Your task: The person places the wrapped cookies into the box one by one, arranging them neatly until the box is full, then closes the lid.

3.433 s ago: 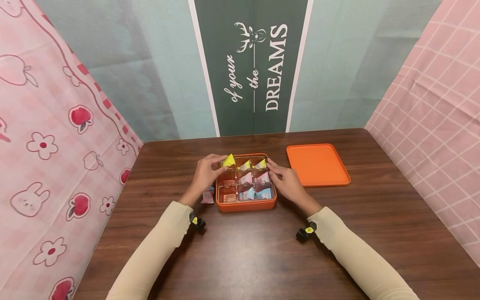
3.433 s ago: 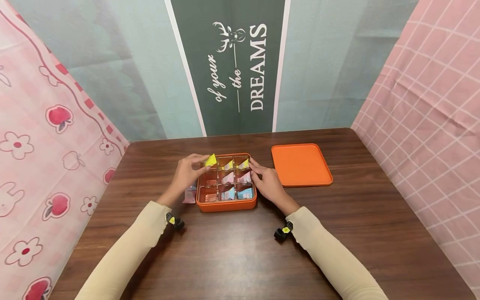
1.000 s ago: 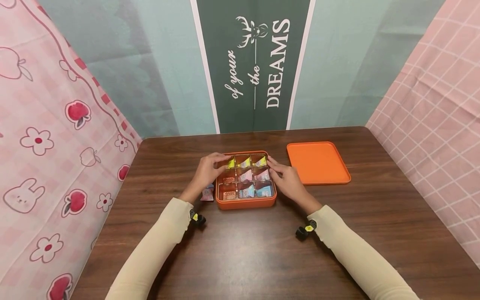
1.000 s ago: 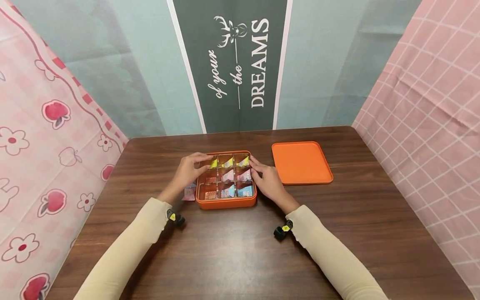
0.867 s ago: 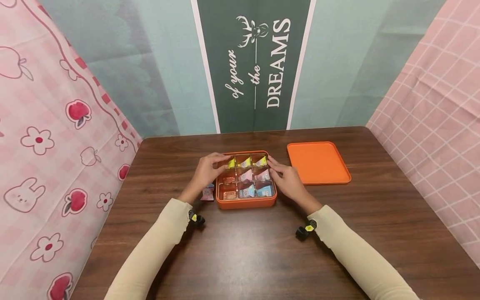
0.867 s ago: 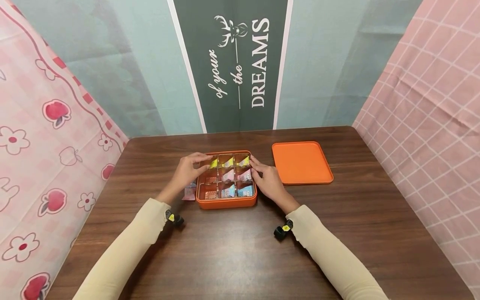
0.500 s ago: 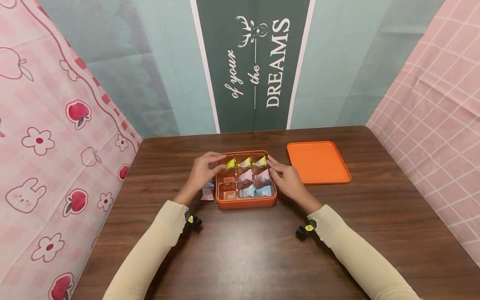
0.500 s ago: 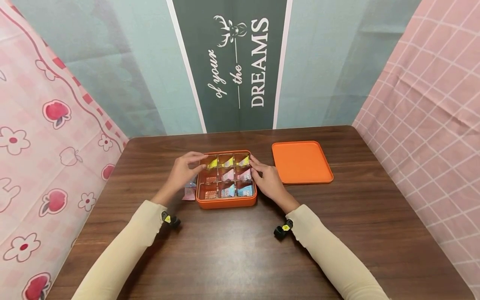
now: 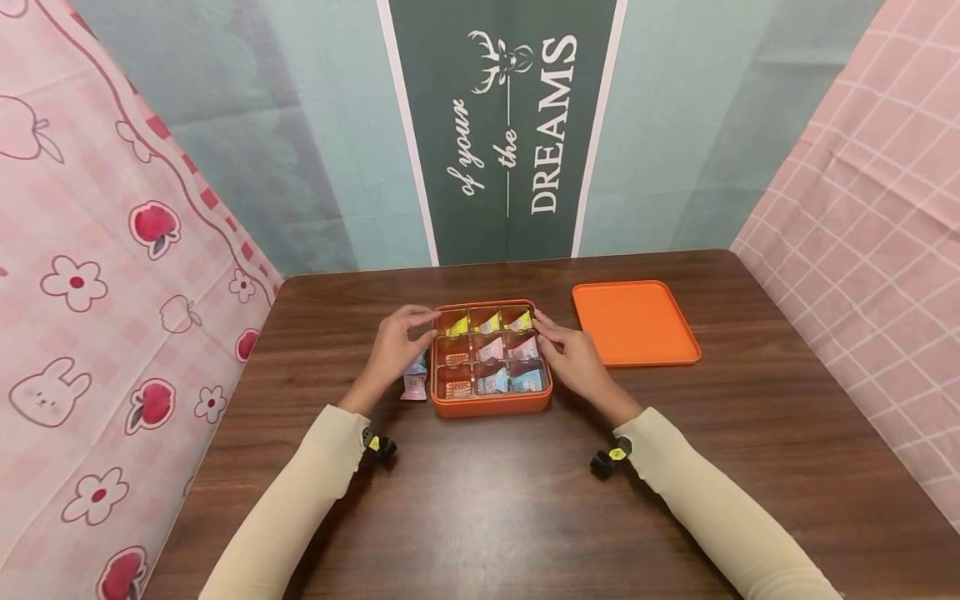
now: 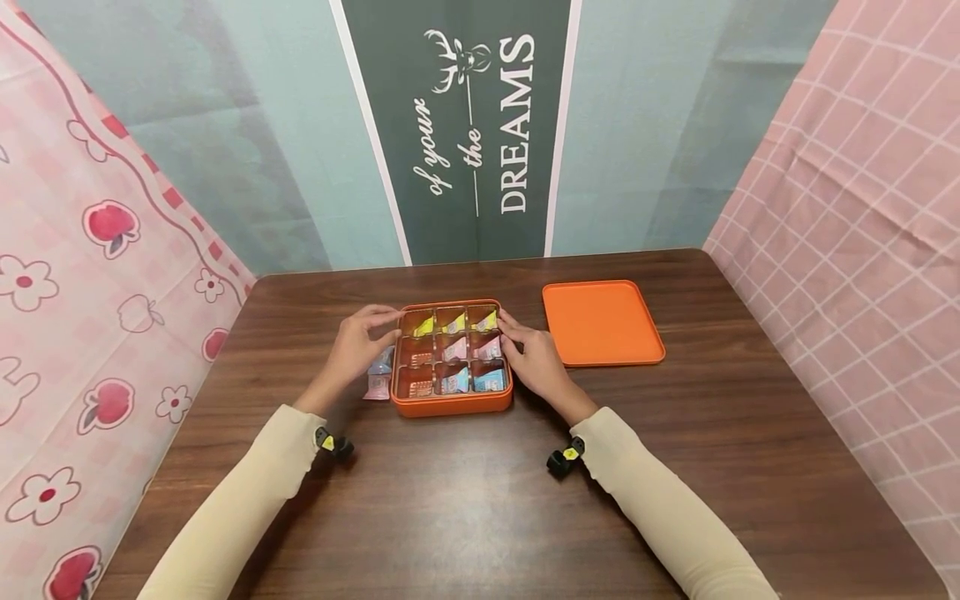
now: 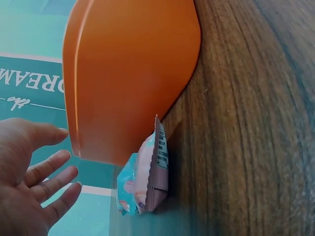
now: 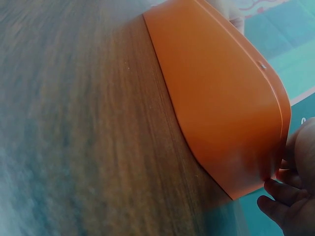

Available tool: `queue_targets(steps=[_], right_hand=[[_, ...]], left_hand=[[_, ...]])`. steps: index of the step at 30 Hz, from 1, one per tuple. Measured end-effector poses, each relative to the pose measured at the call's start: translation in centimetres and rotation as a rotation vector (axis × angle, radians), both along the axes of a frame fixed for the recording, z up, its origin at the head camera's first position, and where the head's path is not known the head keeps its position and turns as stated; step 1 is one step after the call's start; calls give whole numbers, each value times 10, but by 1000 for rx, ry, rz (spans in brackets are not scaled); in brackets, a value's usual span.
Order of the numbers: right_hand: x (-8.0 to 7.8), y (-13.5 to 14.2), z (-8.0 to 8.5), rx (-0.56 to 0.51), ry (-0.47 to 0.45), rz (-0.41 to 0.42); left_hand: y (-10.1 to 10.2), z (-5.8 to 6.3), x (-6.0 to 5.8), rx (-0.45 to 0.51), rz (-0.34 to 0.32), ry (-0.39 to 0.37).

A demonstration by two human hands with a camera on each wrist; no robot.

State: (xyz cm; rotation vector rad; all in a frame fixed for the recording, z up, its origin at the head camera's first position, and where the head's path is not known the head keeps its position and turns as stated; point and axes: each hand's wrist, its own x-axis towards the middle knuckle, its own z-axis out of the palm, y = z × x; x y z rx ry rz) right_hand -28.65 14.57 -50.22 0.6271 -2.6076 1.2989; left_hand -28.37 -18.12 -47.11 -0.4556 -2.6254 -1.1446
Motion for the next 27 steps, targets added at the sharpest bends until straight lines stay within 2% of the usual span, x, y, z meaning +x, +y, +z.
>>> queue_targets(steps=[3,8,19,23,27], right_hand=[[0,0,-1,-6,0,7],[0,0,-1,-9,-1,18],[0,1,1,0,-17,2],[1,1,1,-1,-13,0],[1,0,1,1,-11,3]], left_hand=[[-2,0,1,-12,18,-4],[-6,-2,5,-41,56,-54],[-5,4,17,-253,196,-173],[-5,4,20,-291,203,-220],[-6,1,20,-283,188,-253]])
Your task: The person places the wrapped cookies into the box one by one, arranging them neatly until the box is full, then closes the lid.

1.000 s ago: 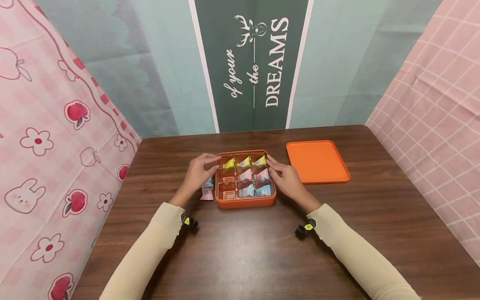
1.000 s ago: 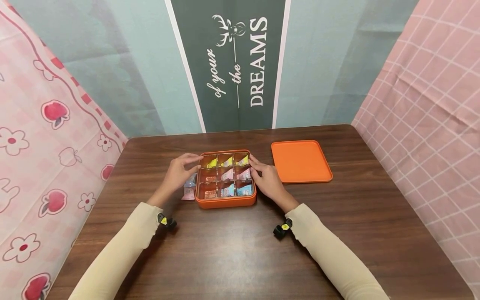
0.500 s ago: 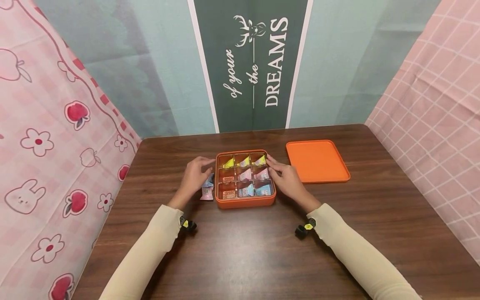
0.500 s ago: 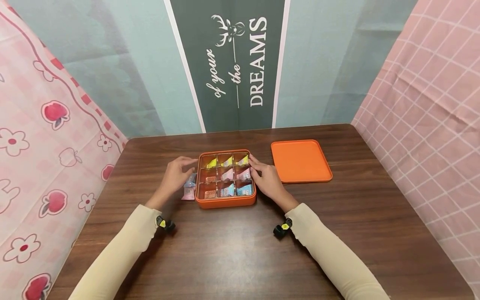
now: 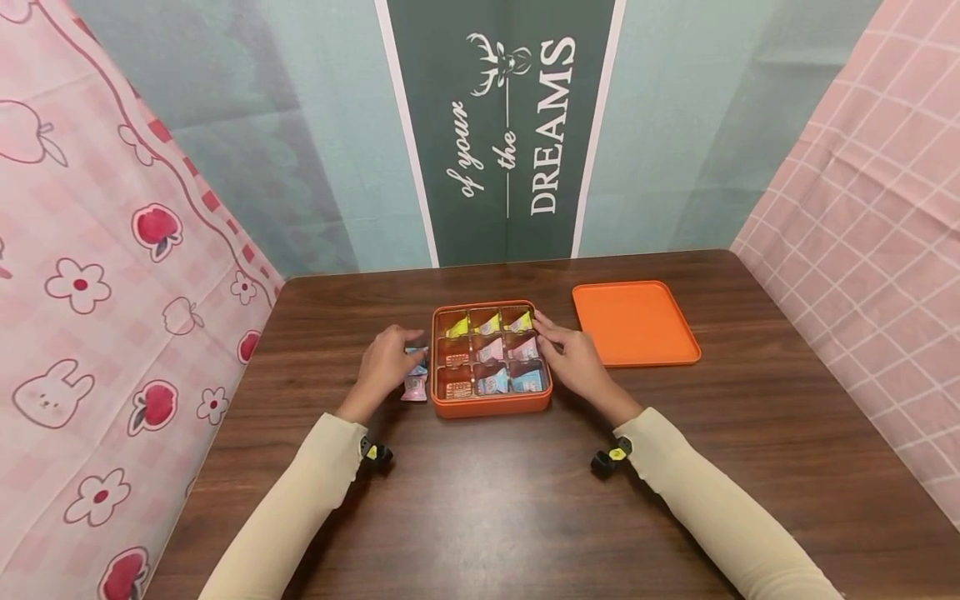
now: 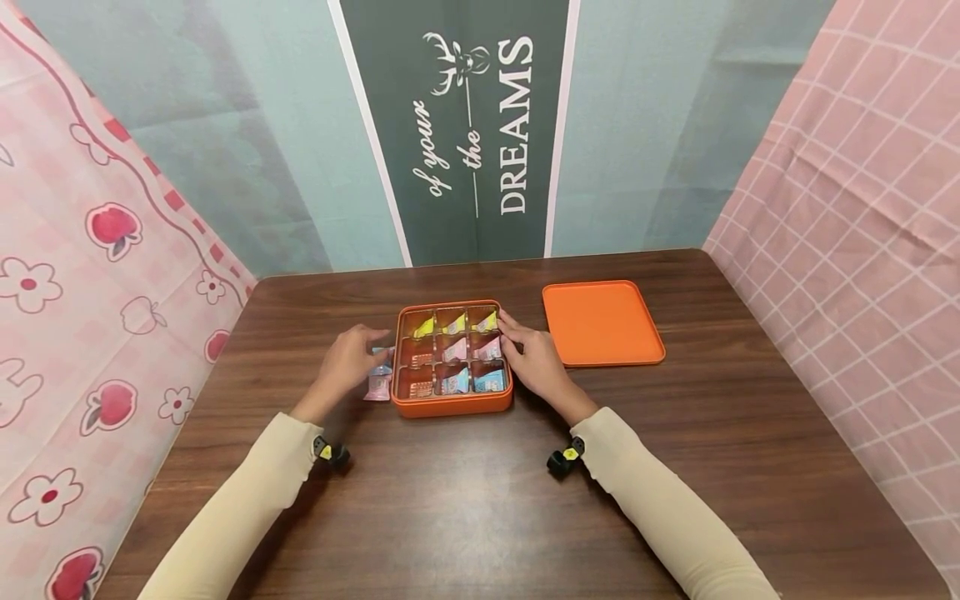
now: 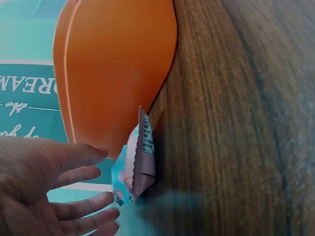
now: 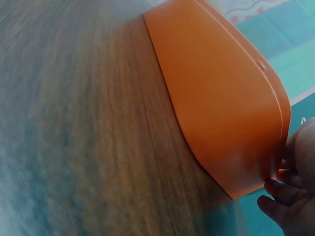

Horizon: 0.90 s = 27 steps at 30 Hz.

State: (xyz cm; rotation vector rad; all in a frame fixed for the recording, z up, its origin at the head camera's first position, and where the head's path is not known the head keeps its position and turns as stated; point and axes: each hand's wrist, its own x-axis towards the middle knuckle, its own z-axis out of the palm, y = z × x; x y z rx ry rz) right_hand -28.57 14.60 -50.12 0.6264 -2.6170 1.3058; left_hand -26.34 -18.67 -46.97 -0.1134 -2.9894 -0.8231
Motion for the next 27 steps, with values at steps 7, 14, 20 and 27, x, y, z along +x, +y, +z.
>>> queue_targets(steps=[7,14,20,27], right_hand=[[0,0,1,-7,-9,2],[0,0,1,6,-2,-4],[1,0,0,5,-7,-3],[0,0,-1,9,-3,-9]], left_hand=[[1,-4,-1,47,-35,-38],[1,-4,-2,43,-82,-66],[0,-7,-3,15,-137,-10],[-1,-7,-1,-22,-93,-24]])
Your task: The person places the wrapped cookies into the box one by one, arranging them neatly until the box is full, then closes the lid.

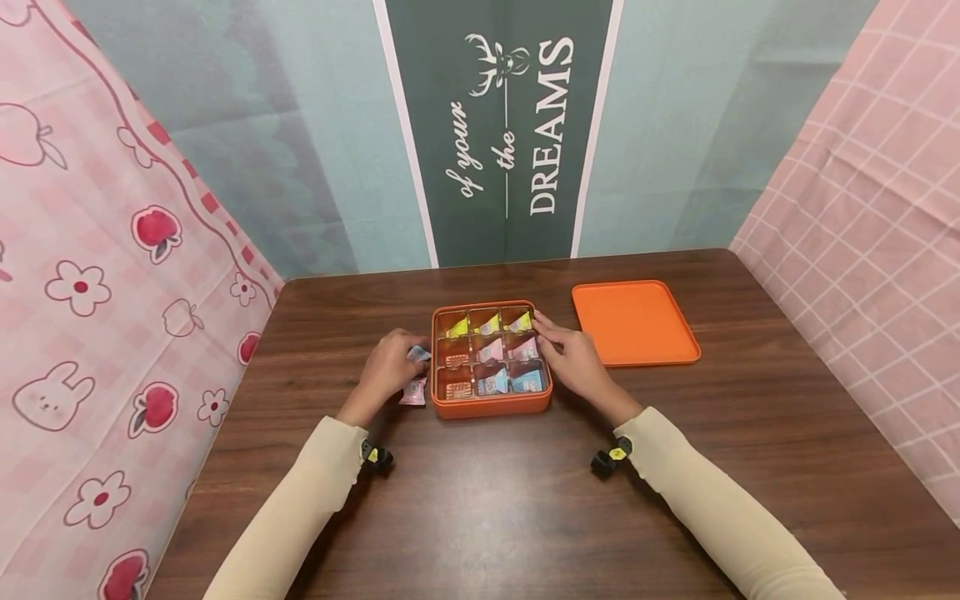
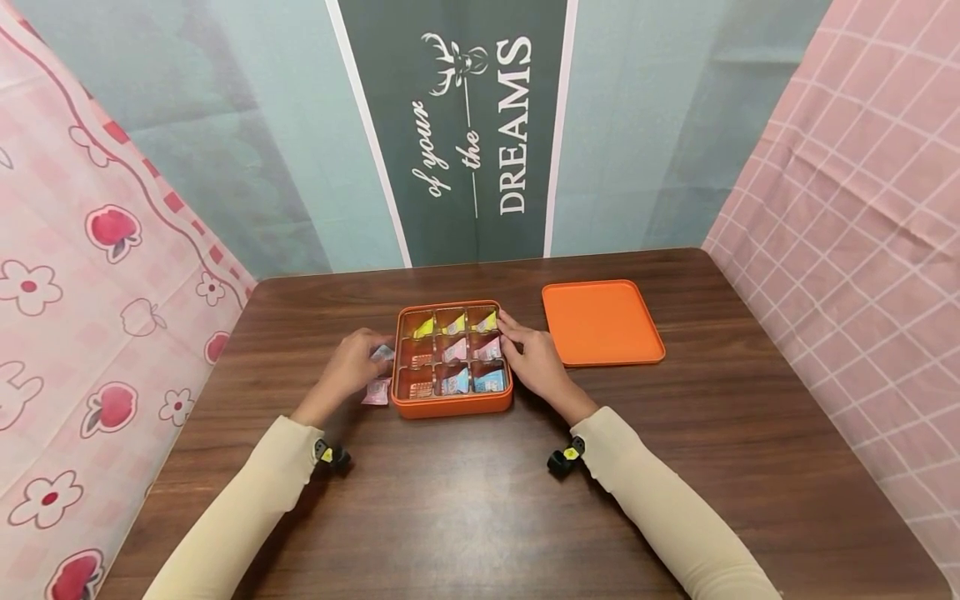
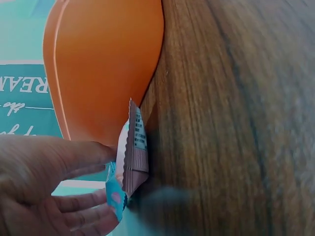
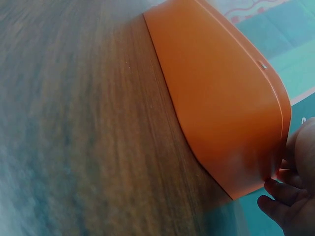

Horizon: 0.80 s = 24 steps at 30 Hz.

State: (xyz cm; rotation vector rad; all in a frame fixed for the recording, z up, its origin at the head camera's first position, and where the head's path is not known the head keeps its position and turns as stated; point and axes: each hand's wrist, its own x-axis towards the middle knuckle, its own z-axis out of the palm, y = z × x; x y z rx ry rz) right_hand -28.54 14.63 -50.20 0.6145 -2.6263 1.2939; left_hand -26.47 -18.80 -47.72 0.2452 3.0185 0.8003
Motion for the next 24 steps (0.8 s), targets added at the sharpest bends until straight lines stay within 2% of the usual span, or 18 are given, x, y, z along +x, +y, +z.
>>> queue_targets(steps=[5,12,24], right_hand=[[0,0,0,-10,-6,4],[0,0,1,-18,-2,11],[2,-1,4,-6,-6,10]], left_hand=[[-5,1,1,-79,11,31],[-6,4,-1,-41,23,-14],[-4,2,0,-40,10,8]])
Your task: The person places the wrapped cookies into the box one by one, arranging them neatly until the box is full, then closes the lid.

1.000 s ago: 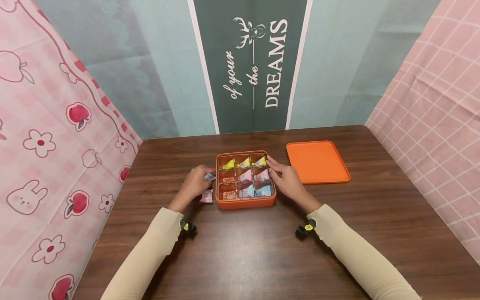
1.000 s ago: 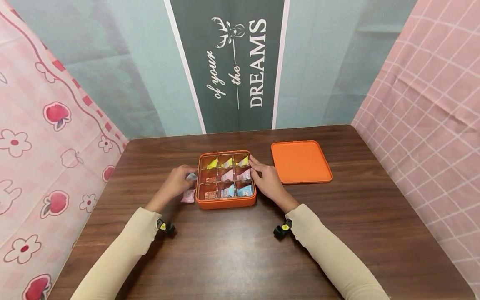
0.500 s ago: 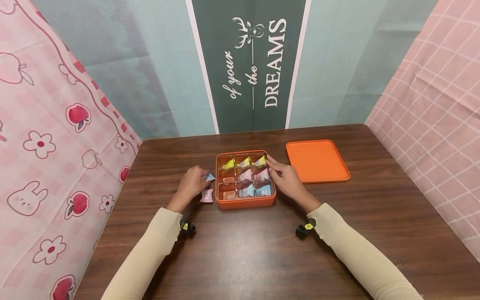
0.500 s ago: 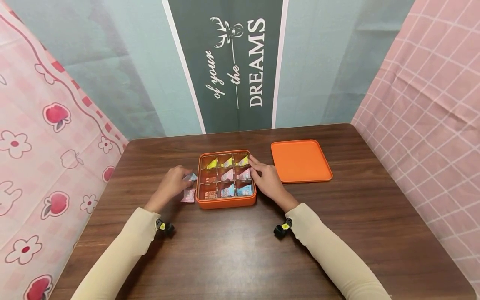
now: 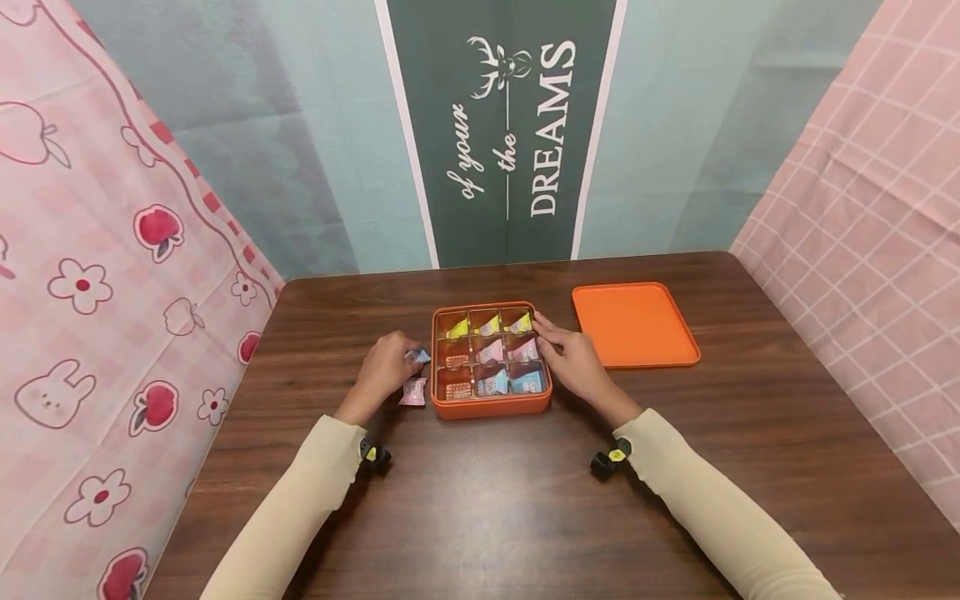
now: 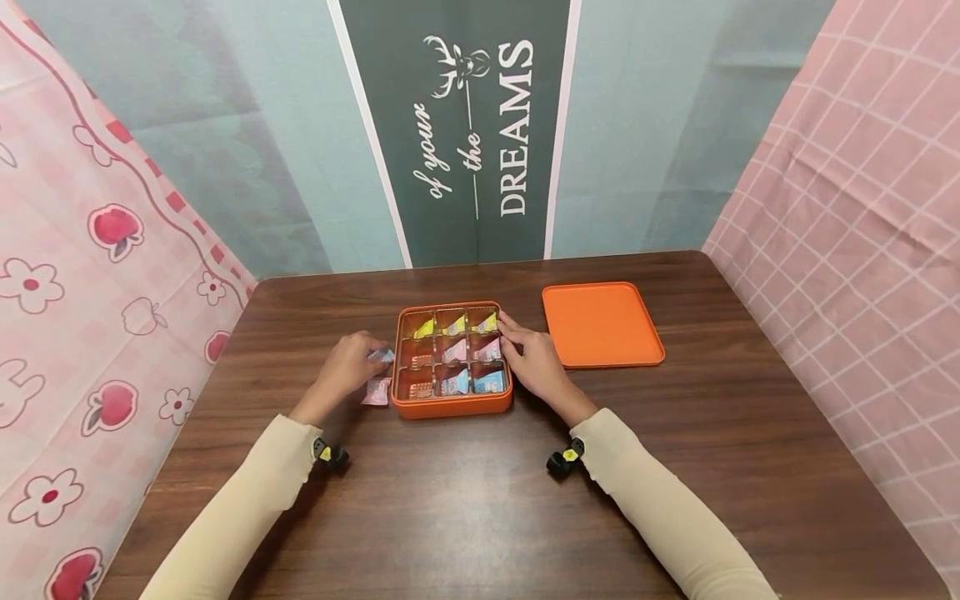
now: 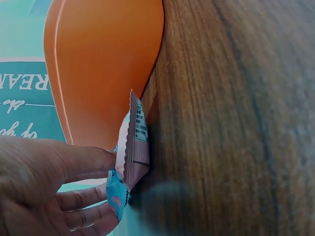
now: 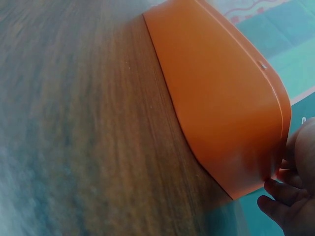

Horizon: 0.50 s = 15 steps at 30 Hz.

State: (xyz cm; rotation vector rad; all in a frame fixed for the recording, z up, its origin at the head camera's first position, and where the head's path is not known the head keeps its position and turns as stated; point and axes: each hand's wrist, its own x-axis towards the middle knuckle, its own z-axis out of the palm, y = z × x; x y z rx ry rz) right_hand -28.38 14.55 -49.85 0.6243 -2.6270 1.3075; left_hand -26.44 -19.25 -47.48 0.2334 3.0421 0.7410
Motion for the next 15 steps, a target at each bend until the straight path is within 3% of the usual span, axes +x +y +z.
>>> queue_targets(steps=[7,15], right_hand=[[-1,0,-2,-4,-3,-6],[-1,0,-3,-8,-9,-3]], left_hand=[[-5,-3,0,10,-37,51],[-11,1,5,91,-44,129]])
